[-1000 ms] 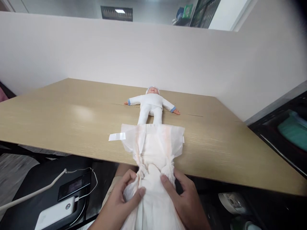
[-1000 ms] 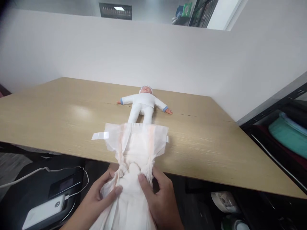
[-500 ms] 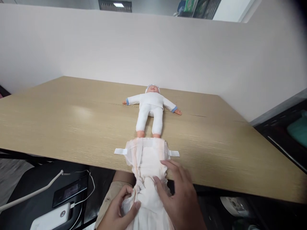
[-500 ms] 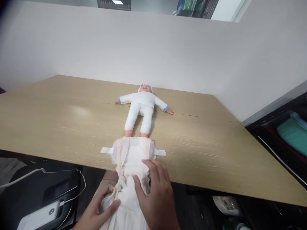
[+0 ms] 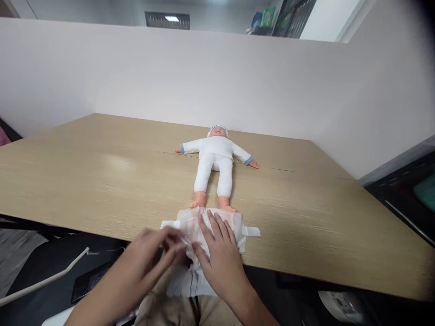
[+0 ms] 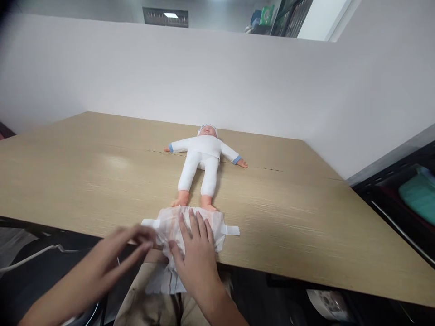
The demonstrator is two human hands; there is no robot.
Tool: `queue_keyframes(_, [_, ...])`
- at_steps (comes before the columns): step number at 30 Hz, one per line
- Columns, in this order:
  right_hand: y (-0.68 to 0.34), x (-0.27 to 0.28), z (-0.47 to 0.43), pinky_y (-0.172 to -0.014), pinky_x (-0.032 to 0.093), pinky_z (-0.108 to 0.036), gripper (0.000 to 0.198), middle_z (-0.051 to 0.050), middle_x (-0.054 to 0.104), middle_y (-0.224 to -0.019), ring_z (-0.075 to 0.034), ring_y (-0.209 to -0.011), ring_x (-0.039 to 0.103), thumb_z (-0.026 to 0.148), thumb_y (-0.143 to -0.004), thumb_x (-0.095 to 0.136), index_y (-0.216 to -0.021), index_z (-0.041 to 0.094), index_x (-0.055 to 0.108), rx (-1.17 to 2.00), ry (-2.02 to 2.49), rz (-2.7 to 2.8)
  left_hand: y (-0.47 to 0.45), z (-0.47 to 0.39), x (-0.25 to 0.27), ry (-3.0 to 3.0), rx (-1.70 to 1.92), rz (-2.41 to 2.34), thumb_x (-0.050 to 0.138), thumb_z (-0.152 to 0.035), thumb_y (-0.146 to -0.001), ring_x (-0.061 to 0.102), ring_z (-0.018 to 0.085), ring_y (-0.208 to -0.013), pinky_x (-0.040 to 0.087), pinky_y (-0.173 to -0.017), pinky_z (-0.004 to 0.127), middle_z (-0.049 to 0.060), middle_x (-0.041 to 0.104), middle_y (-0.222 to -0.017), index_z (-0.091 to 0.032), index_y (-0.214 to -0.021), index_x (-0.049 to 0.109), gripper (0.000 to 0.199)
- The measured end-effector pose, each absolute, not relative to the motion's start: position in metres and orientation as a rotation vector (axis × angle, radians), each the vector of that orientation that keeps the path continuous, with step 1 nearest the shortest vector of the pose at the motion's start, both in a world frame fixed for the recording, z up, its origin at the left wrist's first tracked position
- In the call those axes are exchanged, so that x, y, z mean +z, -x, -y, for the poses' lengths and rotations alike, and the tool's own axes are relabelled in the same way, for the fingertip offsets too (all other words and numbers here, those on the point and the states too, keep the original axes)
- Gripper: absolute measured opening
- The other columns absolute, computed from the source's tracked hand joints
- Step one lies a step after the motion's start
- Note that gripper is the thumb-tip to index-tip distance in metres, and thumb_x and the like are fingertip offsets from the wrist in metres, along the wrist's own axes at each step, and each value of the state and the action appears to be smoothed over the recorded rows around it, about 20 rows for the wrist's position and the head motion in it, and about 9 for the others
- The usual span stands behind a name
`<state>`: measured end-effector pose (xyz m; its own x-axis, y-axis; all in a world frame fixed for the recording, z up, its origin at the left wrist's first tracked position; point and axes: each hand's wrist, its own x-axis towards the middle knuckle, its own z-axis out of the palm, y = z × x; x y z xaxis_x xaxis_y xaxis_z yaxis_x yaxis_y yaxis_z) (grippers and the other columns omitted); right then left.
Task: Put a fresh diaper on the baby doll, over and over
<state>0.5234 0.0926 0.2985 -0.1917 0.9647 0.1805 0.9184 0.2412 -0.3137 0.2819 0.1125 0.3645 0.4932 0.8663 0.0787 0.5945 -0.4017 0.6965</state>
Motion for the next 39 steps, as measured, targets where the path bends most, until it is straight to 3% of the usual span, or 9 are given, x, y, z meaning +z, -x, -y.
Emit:
queue_keyframes(3, [-0.522, 0.299, -0.090, -0.135, 0.033, -0.060, 0.064, -0.006, 0.034, -0.182, -0.033, -0.169, 0.031, 0.047, -0.113, 0.050, -0.174, 0.030, 0.039, 0.180, 1.744, 2.189, -0.306, -0.185, 0.377, -2.532, 0.790, -1.179, 0.050, -0.020, -0.110, 0.065, 0.028, -0.127, 0.049, -0.109, 0.042, 0.010, 0.073, -0.139, -0.025, -0.139, 0.065, 0.033])
queue_keyframes(6, [-0.522, 0.298, -0.089, -0.136, 0.032, -0.060, 0.064, -0.006, 0.034, -0.182, -0.032, -0.169, 0.031, 0.047, -0.113, 0.050, -0.173, 0.029, 0.040, 0.177, 1.744, 2.187, -0.337, -0.259, 0.365, -2.955, 0.639, -1.056, 0.047, 0.007, -0.092, 0.051, 0.034, -0.150, 0.044, -0.118, 0.050, 0.014, 0.047, -0.172, -0.028, -0.163, 0.049, 0.079])
queue_keyframes(10, [-0.523, 0.297, -0.089, -0.135, 0.034, -0.060, 0.062, -0.005, 0.037, -0.181, -0.031, -0.168, 0.033, 0.046, -0.113, 0.051, -0.173, 0.031, 0.041, 0.189, 1.713, 2.172, -0.372, -0.313, 0.346, -3.265, 0.305, -0.651, 0.060, 0.012, -0.075, 0.032, 0.039, -0.166, 0.038, -0.126, 0.053, 0.015, 0.019, -0.186, -0.033, -0.176, 0.026, 0.115])
queue_keyframes(14, [-0.524, 0.297, -0.089, -0.134, 0.035, -0.060, 0.062, -0.005, 0.038, -0.181, -0.031, -0.167, 0.035, 0.046, -0.113, 0.051, -0.172, 0.031, 0.042, 0.201, 1.703, 2.165, -0.392, -0.326, 0.341, -3.337, 0.175, -0.394, 0.068, 0.011, -0.071, 0.030, 0.038, -0.168, 0.035, -0.129, 0.052, 0.014, 0.015, -0.187, -0.037, -0.176, 0.025, 0.123])
queue_keyframes(17, [-0.524, 0.297, -0.089, -0.134, 0.036, -0.060, 0.064, -0.005, 0.037, -0.181, -0.032, -0.168, 0.035, 0.046, -0.112, 0.053, -0.173, 0.032, 0.041, 0.199, 1.703, 2.172, -0.399, -0.330, 0.339, -3.262, 0.215, -0.321, 0.077, -0.001, -0.074, 0.033, 0.040, -0.166, 0.033, -0.130, 0.055, 0.013, 0.023, -0.186, -0.035, -0.171, 0.038, 0.110])
queue_keyframes(21, [-0.524, 0.296, -0.089, -0.134, 0.037, -0.060, 0.064, -0.006, 0.036, -0.181, -0.032, -0.168, 0.035, 0.047, -0.112, 0.052, -0.173, 0.031, 0.040, 0.189, 1.716, 2.172, -0.407, -0.335, 0.338, -3.171, 0.335, -0.201, 0.075, -0.014, -0.082, 0.036, 0.039, -0.162, 0.031, -0.131, 0.055, 0.011, 0.039, -0.180, -0.026, -0.158, 0.056, 0.080])
queue_keyframes(26, [-0.524, 0.296, -0.089, -0.133, 0.038, -0.061, 0.067, -0.005, 0.034, -0.182, -0.033, -0.168, 0.035, 0.046, -0.111, 0.053, -0.174, 0.032, 0.038, 0.196, 1.737, 2.186, -0.417, -0.331, 0.341, -3.163, 0.383, -0.142, 0.070, -0.024, -0.090, 0.055, 0.038, -0.135, 0.041, -0.115, 0.053, 0.012, 0.059, -0.162, -0.025, -0.146, 0.066, 0.056])
queue_keyframes(33, [-0.525, 0.294, -0.093, -0.133, 0.039, -0.062, 0.068, -0.002, 0.031, -0.183, -0.033, -0.168, 0.034, 0.047, -0.112, 0.052, -0.176, 0.034, 0.034, 0.216, 1.738, 2.189, -0.428, -0.330, 0.348, -3.238, 0.413, -0.069, 0.070, -0.020, -0.091, 0.057, 0.034, -0.125, 0.041, -0.105, 0.046, 0.011, 0.065, -0.151, -0.028, -0.127, 0.076, 0.037])
queue_keyframes(39, [-0.529, 0.292, -0.104, -0.135, 0.036, -0.065, 0.068, -0.001, 0.023, -0.185, -0.032, -0.171, 0.025, 0.052, -0.114, 0.046, -0.177, 0.034, 0.027, 0.255, 1.772, 2.200, -0.427, -0.335, 0.379, -3.025, 0.427, -0.081, 0.065, -0.024, -0.098, 0.057, 0.034, -0.130, 0.045, -0.107, 0.046, 0.006, 0.070, -0.151, -0.026, -0.132, 0.074, 0.035])
